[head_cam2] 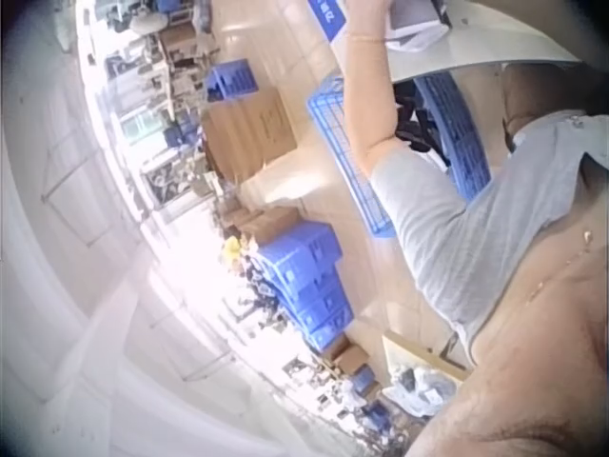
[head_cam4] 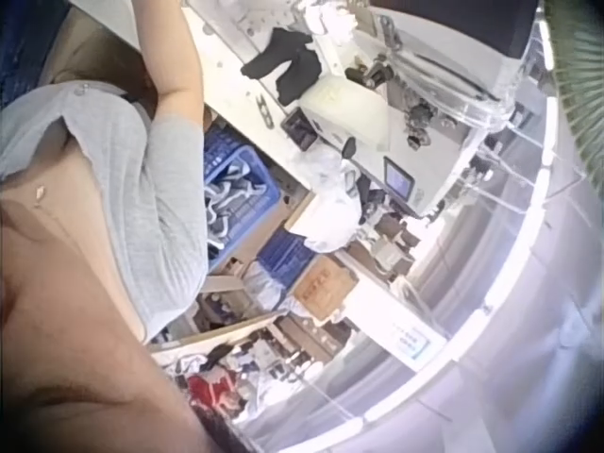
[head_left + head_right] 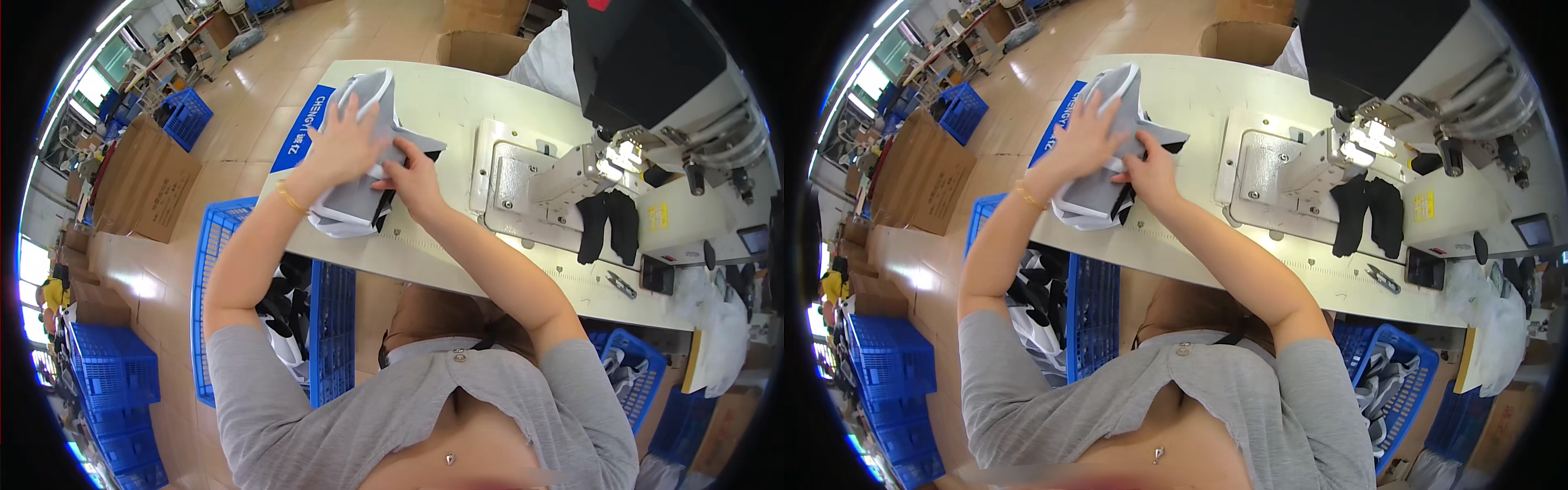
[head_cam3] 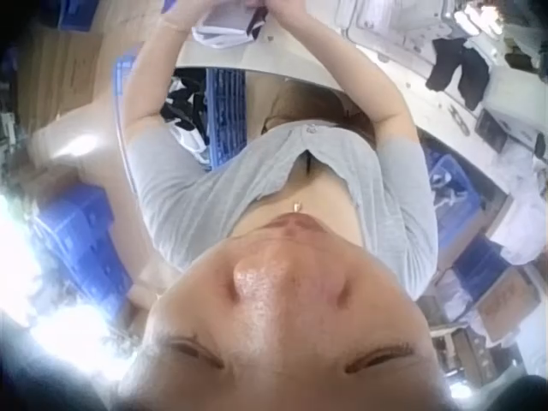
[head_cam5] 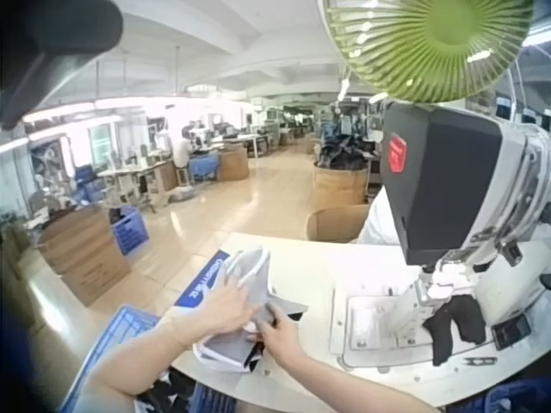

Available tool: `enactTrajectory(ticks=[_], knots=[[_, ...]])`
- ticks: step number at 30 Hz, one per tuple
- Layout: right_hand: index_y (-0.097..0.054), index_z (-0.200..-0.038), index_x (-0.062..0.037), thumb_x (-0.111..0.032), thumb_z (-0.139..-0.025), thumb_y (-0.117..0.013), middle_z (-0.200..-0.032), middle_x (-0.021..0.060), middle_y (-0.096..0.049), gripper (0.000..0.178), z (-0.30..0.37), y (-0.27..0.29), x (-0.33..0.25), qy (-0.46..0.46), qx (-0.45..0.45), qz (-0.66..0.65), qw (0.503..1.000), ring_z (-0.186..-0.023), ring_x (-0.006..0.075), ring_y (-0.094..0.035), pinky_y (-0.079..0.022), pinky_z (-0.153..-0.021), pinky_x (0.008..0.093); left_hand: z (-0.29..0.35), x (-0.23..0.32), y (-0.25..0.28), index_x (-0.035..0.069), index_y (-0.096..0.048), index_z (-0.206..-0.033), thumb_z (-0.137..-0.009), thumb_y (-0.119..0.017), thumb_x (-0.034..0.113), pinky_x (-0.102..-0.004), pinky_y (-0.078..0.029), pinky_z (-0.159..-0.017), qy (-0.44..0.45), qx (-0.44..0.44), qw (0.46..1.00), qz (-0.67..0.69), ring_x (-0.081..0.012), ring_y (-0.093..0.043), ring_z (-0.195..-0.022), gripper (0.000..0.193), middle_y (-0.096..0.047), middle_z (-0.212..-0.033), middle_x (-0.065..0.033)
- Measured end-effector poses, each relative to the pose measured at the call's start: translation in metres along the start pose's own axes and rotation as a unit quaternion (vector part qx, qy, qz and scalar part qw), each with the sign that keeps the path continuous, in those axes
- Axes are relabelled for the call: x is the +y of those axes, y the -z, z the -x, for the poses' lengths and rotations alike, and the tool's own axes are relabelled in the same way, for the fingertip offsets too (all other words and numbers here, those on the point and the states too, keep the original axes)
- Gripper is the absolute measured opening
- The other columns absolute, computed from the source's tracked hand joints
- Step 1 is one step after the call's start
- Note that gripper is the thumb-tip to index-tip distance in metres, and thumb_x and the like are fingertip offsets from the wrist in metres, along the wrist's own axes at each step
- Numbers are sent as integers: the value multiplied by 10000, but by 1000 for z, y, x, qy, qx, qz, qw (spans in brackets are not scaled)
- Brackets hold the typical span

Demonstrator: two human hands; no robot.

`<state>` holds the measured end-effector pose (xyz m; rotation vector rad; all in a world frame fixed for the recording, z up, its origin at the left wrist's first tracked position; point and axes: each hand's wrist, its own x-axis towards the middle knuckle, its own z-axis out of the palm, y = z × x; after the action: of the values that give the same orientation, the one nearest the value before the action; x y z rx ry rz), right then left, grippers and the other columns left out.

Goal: The recorder is using a sewing machine to stitch together components of a shoe upper, likely for athletic footwear.

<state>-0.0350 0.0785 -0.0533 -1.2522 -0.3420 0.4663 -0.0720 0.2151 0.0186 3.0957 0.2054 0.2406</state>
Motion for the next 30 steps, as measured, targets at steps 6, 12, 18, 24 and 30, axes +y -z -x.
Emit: enactTrajectory(ticks=[6, 12, 18, 24, 30], knots=[[-433, -1345, 0, -25, -854, -606, -1281, 146, -513, 521, 39, 56, 33, 112, -75, 272, 953, -983, 206, -637, -556, -711, 294, -1, -5, -73, 136, -235, -1528, -902, -505, 586, -786, -248, -945, 25, -12, 998, -57, -517, -89, -1424, 817, -37, -1594, -214], [-567, -1174, 2, -4, -886, -594, -1370, 147, -458, 289, 111, 80, -1, 82, -102, 280, 951, -1027, 208, -614, -538, -731, 261, -99, -80, -96, 175, -237, -1534, -865, -541, 624, -742, -246, -1001, -59, 22, 992, -111, -483, -136, -1432, 860, -60, -1604, -187], [-623, -1049, 8, 28, -851, -635, -1338, 172, -509, 200, 146, 106, -28, 136, 4, 360, 923, -1003, 233, -629, -545, -720, 275, -173, -92, -62, 206, -278, -1522, -824, -539, 694, -693, -214, -1067, -145, -54, 983, -96, -433, -157, -1445, 891, -66, -1611, -156], [-633, -1005, 24, 42, -850, -612, -1308, 163, -539, 158, 178, 140, -36, 108, 98, 380, 913, -987, 216, -638, -551, -706, 269, -158, -58, -105, 202, -266, -1530, -873, -488, 661, -732, -152, -1052, -6, 21, 996, -90, -446, -61, -1459, 832, -27, -1607, -194], [-621, -997, 43, 37, -849, -619, -1288, 191, -549, 149, 211, 167, -42, 147, 129, 420, 886, -824, 224, -646, -516, -685, 275, -168, -61, -103, 129, -296, -1516, -916, -433, 622, -696, -105, -1089, 113, 26, 984, -133, -442, -55, -1462, 789, -38, -1601, -217]])
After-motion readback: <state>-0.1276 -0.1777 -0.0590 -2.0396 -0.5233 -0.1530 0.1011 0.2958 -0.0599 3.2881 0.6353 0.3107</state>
